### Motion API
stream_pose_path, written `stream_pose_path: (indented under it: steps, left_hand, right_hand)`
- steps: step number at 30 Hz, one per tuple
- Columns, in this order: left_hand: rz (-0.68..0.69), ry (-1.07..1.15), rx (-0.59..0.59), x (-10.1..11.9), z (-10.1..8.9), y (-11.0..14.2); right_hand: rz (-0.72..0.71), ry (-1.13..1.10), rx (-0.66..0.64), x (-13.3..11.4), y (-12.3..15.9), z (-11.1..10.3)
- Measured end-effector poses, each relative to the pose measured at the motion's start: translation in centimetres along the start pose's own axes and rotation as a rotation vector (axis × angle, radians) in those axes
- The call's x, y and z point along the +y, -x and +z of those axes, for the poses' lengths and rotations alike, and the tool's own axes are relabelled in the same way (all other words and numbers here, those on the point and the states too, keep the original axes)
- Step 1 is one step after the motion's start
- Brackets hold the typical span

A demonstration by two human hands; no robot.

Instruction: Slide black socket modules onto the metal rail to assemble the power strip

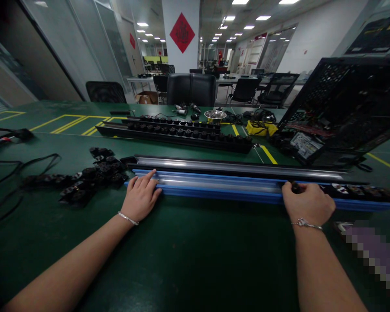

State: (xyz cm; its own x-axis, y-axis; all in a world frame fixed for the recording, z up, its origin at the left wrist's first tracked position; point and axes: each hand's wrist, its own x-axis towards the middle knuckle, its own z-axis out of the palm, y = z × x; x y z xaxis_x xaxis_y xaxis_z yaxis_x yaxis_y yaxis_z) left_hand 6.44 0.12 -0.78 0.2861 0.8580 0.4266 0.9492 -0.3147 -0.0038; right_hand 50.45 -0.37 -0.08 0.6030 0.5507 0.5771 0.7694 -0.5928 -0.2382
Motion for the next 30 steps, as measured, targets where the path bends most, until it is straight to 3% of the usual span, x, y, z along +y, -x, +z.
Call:
stream_pose_path:
  steps: [30]
  left_hand:
    - [-0.006,-0.017,-0.008,0.1,0.1,-0.1]
  right_hand:
    - [-0.126,-0.019,-0.068,-3.6,1.9,-1.8]
